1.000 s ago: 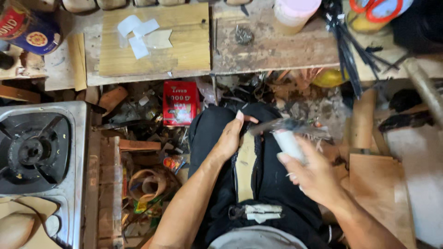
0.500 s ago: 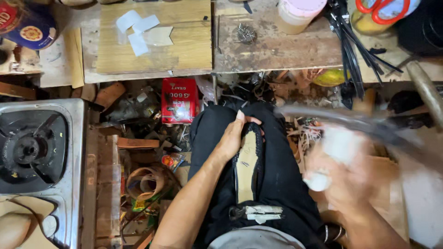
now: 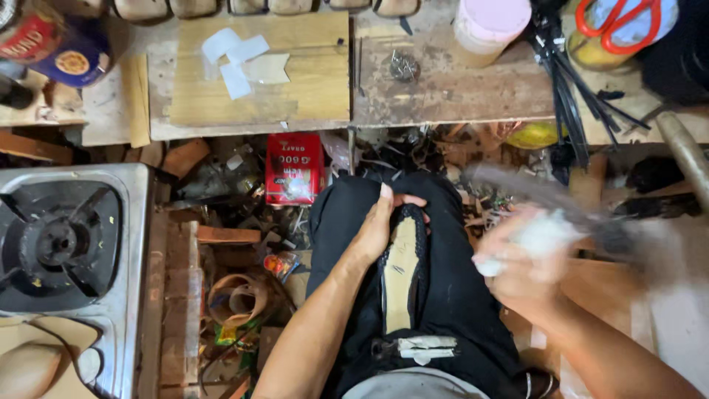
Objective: The person assembles a black slip-on shoe by attaching a beige insole and a black strap to the shoe upper. They use a hammer to secure nails, scissors to trim excess material, and pliers to adjust components. The finished shoe is placed on a shelf with other completed shoes.
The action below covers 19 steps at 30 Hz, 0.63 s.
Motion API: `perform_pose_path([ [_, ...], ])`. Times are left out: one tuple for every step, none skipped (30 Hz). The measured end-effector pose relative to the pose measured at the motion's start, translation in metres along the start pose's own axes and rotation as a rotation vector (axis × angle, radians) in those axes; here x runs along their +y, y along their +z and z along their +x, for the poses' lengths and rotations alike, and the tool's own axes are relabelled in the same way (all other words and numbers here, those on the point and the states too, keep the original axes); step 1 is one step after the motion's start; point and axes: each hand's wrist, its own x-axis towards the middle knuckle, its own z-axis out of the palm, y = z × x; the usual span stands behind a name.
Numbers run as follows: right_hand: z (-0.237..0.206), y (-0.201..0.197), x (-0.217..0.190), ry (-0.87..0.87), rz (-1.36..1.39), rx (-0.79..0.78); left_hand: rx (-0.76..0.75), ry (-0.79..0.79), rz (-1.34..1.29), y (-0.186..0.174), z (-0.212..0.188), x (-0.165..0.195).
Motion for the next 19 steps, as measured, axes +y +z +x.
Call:
perform_pose_path([
  [0.006, 0.006, 0.001, 0.092, -0.151, -0.043, -0.01, 0.032, 0.056, 0.0, 0.0, 0.0],
  [0.011, 0.009, 0.001, 0.182, -0.304, -0.087, -0.017, 0.068, 0.11, 0.001, 0.0, 0.0],
  [0.015, 0.01, 0.002, 0.272, -0.456, -0.129, -0.022, 0.104, 0.166, 0.0, 0.002, 0.002],
  [0.007, 0.002, 0.002, 0.191, -0.35, -0.076, -0.062, 0.06, 0.047, 0.002, 0.001, 0.001],
  [0.002, -0.014, 0.002, 0.183, -0.242, -0.065, -0.098, 0.026, -0.079, 0.006, 0.005, -0.001],
  [-0.006, -0.024, 0.002, 0.182, -0.066, -0.024, -0.127, -0.015, -0.192, 0.002, 0.004, 0.0],
  [-0.021, -0.031, 0.003, 0.0, 0.174, 0.092, -0.114, -0.025, -0.184, 0.003, 0.003, -0.003],
  [-0.034, -0.031, 0.006, -0.221, 0.407, 0.192, -0.1, -0.036, -0.181, 0.004, 0.004, -0.006],
  [-0.041, -0.028, 0.008, -0.441, 0.559, 0.264, -0.083, -0.039, -0.166, 0.001, 0.003, -0.006],
  [-0.037, -0.019, 0.009, -0.447, 0.447, 0.273, -0.087, -0.031, -0.182, 0.001, 0.005, -0.004],
  [-0.032, -0.008, 0.008, -0.446, 0.334, 0.27, -0.094, -0.021, -0.196, 0.002, 0.008, 0.0],
  [-0.024, 0.005, 0.009, -0.369, 0.126, 0.233, -0.097, -0.015, -0.215, 0.004, 0.006, 0.0],
  [-0.014, 0.012, 0.009, -0.291, -0.029, 0.194, -0.071, -0.021, -0.128, 0.003, 0.003, 0.0],
  [-0.007, 0.011, 0.009, -0.224, -0.221, 0.153, -0.047, -0.021, -0.037, 0.002, 0.002, 0.001],
  [-0.006, 0.008, 0.009, -0.034, -0.287, 0.076, -0.019, -0.025, 0.05, 0.002, 0.002, 0.001],
  [-0.008, 0.001, 0.009, 0.136, -0.246, 0.008, -0.04, -0.011, -0.011, 0.004, 0.0, -0.002],
  [-0.01, -0.007, 0.011, 0.422, -0.236, -0.103, -0.06, 0.006, -0.078, 0.009, 0.002, -0.006],
  [-0.011, -0.011, 0.012, 0.158, -0.077, -0.01, -0.075, 0.028, -0.132, 0.006, 0.005, -0.006],
  [-0.025, -0.015, 0.013, -0.082, 0.09, 0.087, -0.063, 0.003, -0.149, 0.002, 0.003, -0.008],
])
